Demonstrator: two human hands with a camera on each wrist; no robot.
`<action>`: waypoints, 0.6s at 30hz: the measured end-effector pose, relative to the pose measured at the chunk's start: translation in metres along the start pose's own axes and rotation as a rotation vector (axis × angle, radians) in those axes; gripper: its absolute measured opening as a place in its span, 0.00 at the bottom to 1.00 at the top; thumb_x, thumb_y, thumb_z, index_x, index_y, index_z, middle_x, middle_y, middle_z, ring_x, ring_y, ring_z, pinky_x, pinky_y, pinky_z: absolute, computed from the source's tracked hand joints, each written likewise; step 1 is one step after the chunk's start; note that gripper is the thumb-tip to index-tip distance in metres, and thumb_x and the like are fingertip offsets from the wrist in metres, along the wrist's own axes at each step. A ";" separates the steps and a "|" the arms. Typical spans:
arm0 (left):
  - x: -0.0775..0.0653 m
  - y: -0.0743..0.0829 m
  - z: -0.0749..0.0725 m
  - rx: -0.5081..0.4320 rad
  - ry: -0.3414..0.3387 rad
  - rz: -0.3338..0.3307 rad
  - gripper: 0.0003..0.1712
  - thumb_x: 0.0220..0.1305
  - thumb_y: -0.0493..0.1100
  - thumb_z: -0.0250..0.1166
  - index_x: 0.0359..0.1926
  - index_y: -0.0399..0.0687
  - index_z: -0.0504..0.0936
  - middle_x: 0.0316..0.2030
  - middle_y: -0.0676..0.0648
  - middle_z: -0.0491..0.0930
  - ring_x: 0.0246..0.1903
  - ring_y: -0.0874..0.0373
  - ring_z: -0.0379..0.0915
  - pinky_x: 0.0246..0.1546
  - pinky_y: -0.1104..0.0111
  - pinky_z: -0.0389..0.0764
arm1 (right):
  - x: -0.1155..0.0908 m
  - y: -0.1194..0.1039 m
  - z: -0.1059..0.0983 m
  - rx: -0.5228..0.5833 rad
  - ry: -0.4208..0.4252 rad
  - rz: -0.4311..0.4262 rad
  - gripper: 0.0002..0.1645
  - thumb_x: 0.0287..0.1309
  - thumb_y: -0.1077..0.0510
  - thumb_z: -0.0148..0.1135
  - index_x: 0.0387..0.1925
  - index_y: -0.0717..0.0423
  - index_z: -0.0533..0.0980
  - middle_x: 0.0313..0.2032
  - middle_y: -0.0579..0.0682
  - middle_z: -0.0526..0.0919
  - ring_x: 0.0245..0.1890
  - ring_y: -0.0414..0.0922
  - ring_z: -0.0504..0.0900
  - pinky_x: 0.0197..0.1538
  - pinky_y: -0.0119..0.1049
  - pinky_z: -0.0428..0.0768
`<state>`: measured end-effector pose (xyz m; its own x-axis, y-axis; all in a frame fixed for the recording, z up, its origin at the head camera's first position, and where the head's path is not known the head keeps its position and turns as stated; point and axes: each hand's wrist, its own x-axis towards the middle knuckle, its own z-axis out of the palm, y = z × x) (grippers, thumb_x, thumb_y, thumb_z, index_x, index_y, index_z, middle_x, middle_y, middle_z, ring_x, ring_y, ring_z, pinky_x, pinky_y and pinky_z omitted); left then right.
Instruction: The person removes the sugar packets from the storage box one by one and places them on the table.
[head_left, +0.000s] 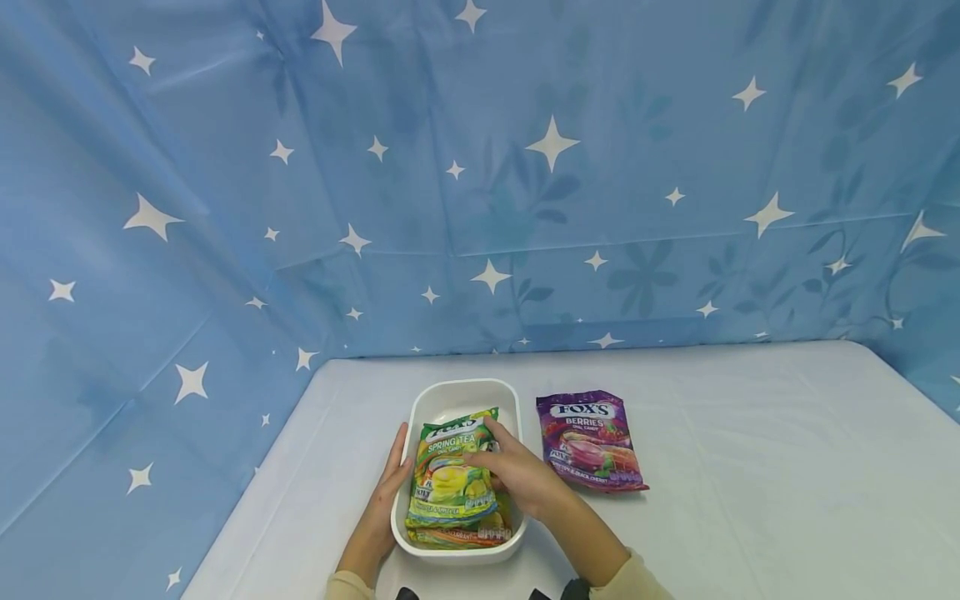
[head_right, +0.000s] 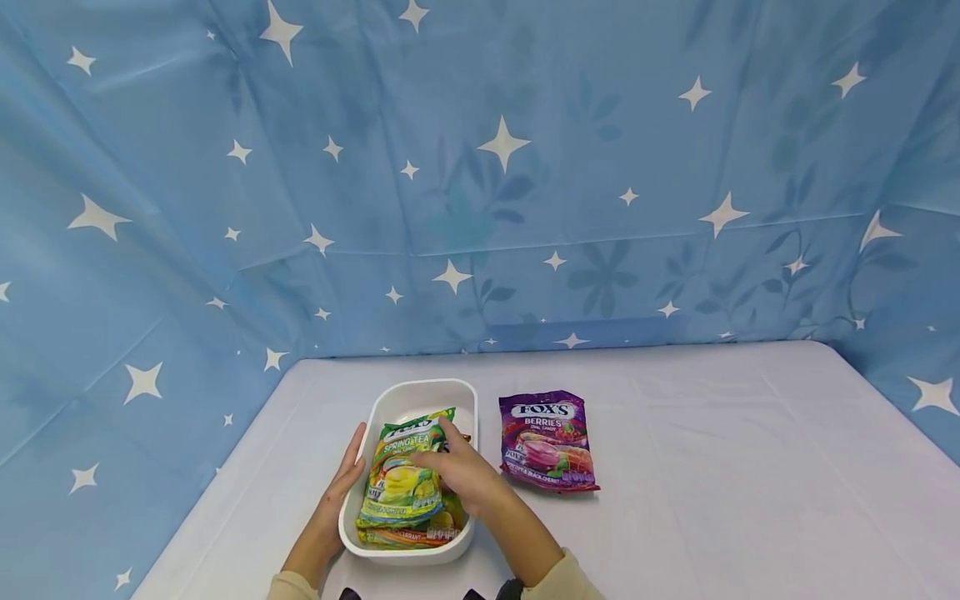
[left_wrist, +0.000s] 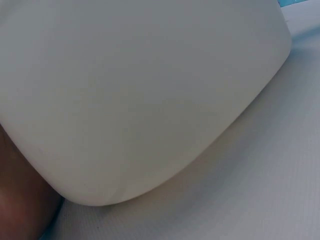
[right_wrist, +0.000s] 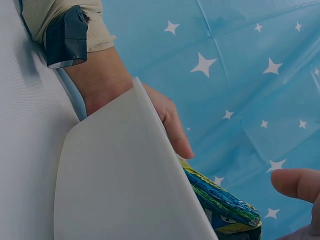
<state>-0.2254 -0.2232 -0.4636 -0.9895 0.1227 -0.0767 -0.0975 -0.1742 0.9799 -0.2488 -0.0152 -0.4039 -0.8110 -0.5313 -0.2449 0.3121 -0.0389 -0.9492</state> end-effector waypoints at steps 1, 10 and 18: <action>0.000 0.000 0.000 -0.001 -0.002 0.000 0.32 0.72 0.47 0.36 0.71 0.67 0.33 0.72 0.55 0.28 0.70 0.52 0.19 0.67 0.49 0.29 | 0.000 0.000 0.000 0.003 -0.003 -0.004 0.52 0.55 0.56 0.57 0.70 0.56 0.35 0.67 0.70 0.46 0.61 0.65 0.62 0.64 0.63 0.51; 0.000 0.000 0.000 0.011 0.006 0.005 0.33 0.71 0.47 0.37 0.71 0.67 0.33 0.72 0.56 0.28 0.70 0.53 0.18 0.67 0.49 0.27 | 0.001 0.003 0.000 -0.010 -0.005 -0.031 0.51 0.55 0.60 0.56 0.71 0.54 0.36 0.67 0.69 0.48 0.61 0.64 0.63 0.62 0.62 0.57; -0.001 0.001 0.001 0.044 0.029 0.010 0.32 0.71 0.47 0.36 0.71 0.66 0.34 0.72 0.57 0.29 0.70 0.54 0.18 0.67 0.50 0.26 | 0.002 0.004 0.000 -0.012 -0.011 -0.030 0.49 0.56 0.60 0.55 0.71 0.54 0.37 0.66 0.68 0.51 0.57 0.59 0.69 0.59 0.63 0.62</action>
<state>-0.2247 -0.2221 -0.4627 -0.9931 0.0930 -0.0718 -0.0838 -0.1319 0.9877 -0.2490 -0.0161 -0.4081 -0.8144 -0.5396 -0.2137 0.2812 -0.0448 -0.9586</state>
